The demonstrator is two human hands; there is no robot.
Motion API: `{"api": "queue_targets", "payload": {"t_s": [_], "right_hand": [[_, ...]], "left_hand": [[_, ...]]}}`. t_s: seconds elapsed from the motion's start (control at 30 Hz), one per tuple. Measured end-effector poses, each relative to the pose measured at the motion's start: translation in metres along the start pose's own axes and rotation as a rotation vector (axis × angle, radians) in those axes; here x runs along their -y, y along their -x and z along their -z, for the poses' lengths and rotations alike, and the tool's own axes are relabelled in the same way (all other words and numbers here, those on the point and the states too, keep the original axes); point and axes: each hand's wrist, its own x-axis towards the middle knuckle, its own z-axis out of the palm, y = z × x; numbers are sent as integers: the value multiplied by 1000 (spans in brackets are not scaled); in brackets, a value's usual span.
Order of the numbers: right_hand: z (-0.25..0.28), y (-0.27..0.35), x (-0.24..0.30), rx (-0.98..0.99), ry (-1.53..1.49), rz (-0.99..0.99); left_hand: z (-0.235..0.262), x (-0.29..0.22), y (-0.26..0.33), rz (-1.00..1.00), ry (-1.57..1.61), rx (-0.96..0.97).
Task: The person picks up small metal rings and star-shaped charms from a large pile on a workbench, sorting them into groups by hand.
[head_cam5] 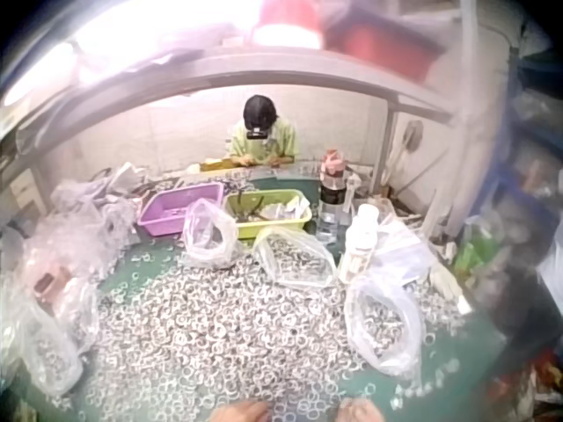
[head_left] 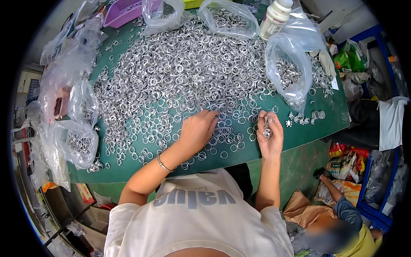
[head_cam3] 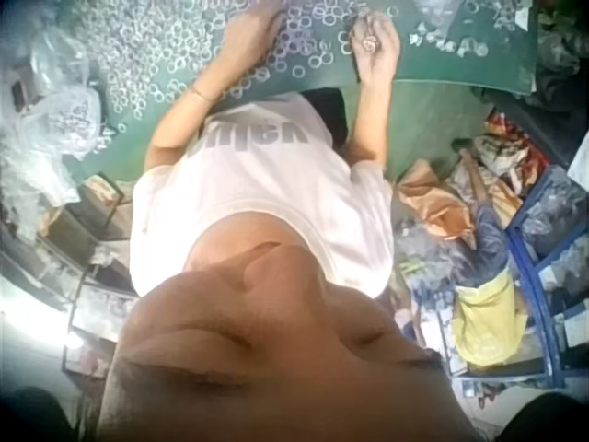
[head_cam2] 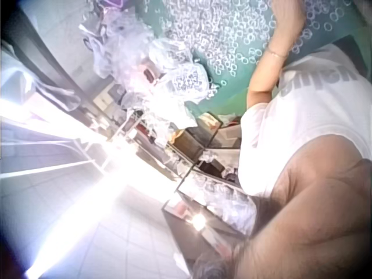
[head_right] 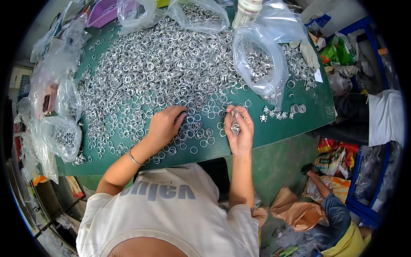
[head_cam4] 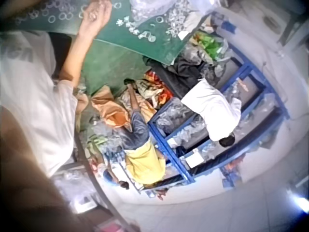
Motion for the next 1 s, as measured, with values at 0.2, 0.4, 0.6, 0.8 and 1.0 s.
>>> {"api": "queue_targets", "payload": {"t_s": [0.2,0.4,0.6,0.8,1.0], "right_hand": [[12,3,36,-215,381,67],[22,-10,29,-288,1808,533],[21,1,43,-153,1242,163],[25,-3,36,-83,75,-76],[7,-7,37,-165,573,-62]], "left_hand": [[0,-10,0,-1,38,25],[-11,-13,1,-77,84,14],[-5,-15,2,-12,113,37],[-5,-14,2,-19,20,45],[-12,-13,7,-80,-3,85]]}}
